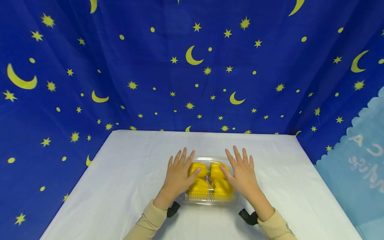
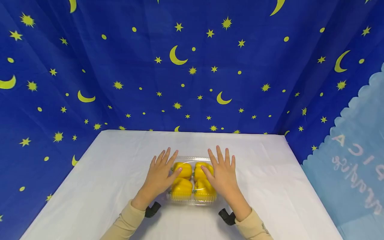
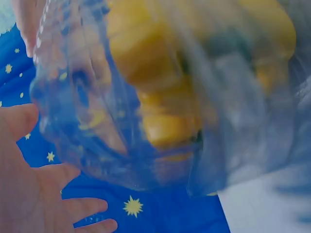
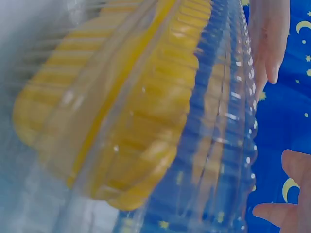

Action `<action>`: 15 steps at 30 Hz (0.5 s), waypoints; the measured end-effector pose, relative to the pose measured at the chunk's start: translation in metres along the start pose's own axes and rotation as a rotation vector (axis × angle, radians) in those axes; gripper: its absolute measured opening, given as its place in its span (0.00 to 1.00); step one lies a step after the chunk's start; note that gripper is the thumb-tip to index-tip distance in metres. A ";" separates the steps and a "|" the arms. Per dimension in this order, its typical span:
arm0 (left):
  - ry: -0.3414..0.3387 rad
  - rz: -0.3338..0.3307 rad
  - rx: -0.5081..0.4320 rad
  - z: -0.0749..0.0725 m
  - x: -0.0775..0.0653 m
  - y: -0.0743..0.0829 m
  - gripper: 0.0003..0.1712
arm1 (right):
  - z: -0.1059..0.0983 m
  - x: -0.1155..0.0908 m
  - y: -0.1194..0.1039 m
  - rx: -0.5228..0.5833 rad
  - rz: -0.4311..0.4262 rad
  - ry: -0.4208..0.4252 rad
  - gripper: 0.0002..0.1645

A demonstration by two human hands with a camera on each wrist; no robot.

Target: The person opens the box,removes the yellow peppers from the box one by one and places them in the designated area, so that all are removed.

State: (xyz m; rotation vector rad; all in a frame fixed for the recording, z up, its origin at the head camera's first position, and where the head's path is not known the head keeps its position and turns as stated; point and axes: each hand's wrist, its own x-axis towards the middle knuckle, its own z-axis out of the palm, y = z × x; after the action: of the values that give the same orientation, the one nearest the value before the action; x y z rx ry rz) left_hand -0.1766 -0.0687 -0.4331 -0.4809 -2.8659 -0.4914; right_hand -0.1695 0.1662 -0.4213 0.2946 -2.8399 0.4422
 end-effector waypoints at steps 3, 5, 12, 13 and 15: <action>-0.008 -0.016 -0.041 -0.003 0.001 -0.006 0.38 | -0.001 0.001 0.003 0.016 0.010 -0.006 0.40; -0.004 -0.041 -0.078 -0.006 0.003 -0.013 0.37 | -0.002 0.002 0.005 0.031 0.018 -0.012 0.40; 0.033 -0.188 -0.274 -0.013 0.005 -0.040 0.38 | -0.005 0.003 0.024 0.127 0.075 -0.020 0.40; 0.034 -0.215 -0.303 -0.011 0.004 -0.044 0.38 | -0.005 0.002 0.027 0.147 0.087 -0.024 0.40; 0.028 -0.275 -0.362 -0.007 0.002 -0.049 0.38 | -0.004 0.001 0.035 0.190 0.116 -0.033 0.40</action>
State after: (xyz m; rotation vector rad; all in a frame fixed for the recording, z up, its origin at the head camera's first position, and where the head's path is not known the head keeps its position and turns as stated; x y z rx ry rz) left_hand -0.1948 -0.1140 -0.4407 -0.1249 -2.8333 -1.0646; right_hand -0.1774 0.1999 -0.4269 0.1734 -2.8612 0.7398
